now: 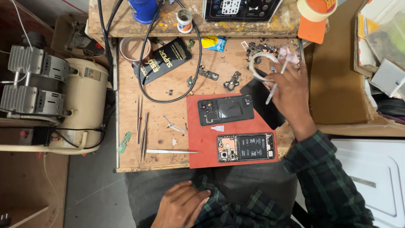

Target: The person uses tweezers to manipulate small components on a disassembled smartphone motherboard. They carefully place and adjust tiny parts within the device's internal frame.

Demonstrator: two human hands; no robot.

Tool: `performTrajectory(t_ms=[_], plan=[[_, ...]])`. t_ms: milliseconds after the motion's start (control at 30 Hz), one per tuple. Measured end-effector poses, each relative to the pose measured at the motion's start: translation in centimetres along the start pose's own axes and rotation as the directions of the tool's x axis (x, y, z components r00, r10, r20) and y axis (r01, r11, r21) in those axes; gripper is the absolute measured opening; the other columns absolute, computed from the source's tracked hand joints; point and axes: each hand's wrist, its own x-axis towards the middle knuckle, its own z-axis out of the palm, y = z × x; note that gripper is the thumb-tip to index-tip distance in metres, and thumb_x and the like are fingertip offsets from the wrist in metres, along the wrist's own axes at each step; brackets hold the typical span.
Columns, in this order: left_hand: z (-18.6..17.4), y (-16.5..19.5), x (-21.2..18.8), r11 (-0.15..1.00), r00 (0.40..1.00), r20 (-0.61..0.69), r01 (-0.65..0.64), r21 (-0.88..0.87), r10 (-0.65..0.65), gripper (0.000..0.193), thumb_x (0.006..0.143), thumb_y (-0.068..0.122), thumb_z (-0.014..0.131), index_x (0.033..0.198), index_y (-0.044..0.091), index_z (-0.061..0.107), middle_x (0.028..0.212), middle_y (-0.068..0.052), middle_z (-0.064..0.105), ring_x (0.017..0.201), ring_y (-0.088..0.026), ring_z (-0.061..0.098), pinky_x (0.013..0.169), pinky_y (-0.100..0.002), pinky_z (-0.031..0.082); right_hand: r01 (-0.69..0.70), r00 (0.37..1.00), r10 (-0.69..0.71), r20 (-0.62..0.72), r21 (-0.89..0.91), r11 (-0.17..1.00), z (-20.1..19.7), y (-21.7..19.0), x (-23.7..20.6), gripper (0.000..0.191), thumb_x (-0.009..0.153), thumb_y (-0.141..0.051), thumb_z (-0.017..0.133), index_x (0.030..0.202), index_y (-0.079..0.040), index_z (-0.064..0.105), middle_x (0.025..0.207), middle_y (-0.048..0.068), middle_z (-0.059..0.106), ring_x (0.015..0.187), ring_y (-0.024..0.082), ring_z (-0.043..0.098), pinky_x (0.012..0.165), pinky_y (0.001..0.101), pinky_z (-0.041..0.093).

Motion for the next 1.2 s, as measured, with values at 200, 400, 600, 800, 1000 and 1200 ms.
performTrajectory(t_ms=[200,400,600,800,1000,1200], plan=[[-1.0,1.5,6.6,0.967,0.967,-0.142,0.187,-0.173,-0.213,0.037,0.087,0.013,0.080,0.122,0.002,0.070,0.111,-0.014,0.072,0.102,-0.033,0.071,0.087,-0.040,0.056,-0.090,0.992,0.054,0.110,0.350,0.933,-5.0,-4.8,-2.5,0.022,0.087,-0.011,0.080,0.107,-0.004,0.076,0.096,0.016,0.073,0.091,0.032,0.069,0.083,0.0453,0.052],[1.1,1.8,14.8,0.926,0.972,-0.156,0.110,-0.360,-0.176,0.058,0.087,0.011,0.079,0.139,0.000,0.056,0.134,-0.019,0.061,0.121,-0.037,0.065,0.098,-0.040,0.053,0.043,0.998,-0.068,0.018,0.605,0.795,-8.0,-8.7,-4.2,0.024,0.083,-0.002,0.076,0.107,-0.001,0.072,0.099,0.014,0.072,0.095,0.029,0.072,0.079,0.0376,0.057],[4.0,2.0,16.5,0.805,0.967,-0.156,0.074,-0.588,-0.203,0.022,0.091,0.006,0.079,0.108,0.003,0.065,0.118,-0.011,0.068,0.102,-0.025,0.076,0.087,-0.032,0.062,-0.044,0.999,0.021,0.047,0.573,0.818,-9.1,-7.9,-5.4,0.024,0.083,-0.001,0.075,0.106,-0.001,0.073,0.096,0.012,0.071,0.094,0.028,0.072,0.080,0.0370,0.057],[4.7,2.2,16.2,0.863,0.981,-0.157,0.016,-0.505,-0.110,0.011,0.091,0.002,0.075,0.102,0.002,0.070,0.107,-0.011,0.071,0.099,-0.026,0.074,0.084,-0.033,0.059,-0.078,0.997,0.053,0.059,0.616,0.784,-8.5,-7.3,-6.5,0.029,0.071,-0.010,0.086,0.097,-0.004,0.074,0.090,0.010,0.070,0.088,0.025,0.071,0.073,0.0355,0.056],[5.3,2.5,16.5,0.845,0.977,-0.089,0.122,-0.520,-0.195,0.007,0.094,0.000,0.069,0.101,0.001,0.072,0.102,-0.010,0.072,0.090,-0.024,0.074,0.077,-0.032,0.059,-0.040,0.999,0.020,0.039,0.615,0.788,-8.5,-6.8,-6.5,0.025,0.071,-0.006,0.086,0.092,-0.004,0.074,0.085,0.009,0.071,0.083,0.025,0.072,0.069,0.0345,0.056],[7.0,2.2,16.3,0.797,0.919,-0.170,0.203,-0.569,-0.355,0.005,0.097,0.003,0.070,0.094,-0.001,0.071,0.089,-0.008,0.071,0.078,-0.016,0.069,0.068,-0.027,0.053,0.162,0.987,-0.130,-0.098,0.559,0.813,-8.3,-6.9,-7.1,0.024,0.072,-0.005,0.087,0.091,-0.002,0.072,0.080,0.009,0.068,0.079,0.024,0.071,0.070,0.0355,0.058]])
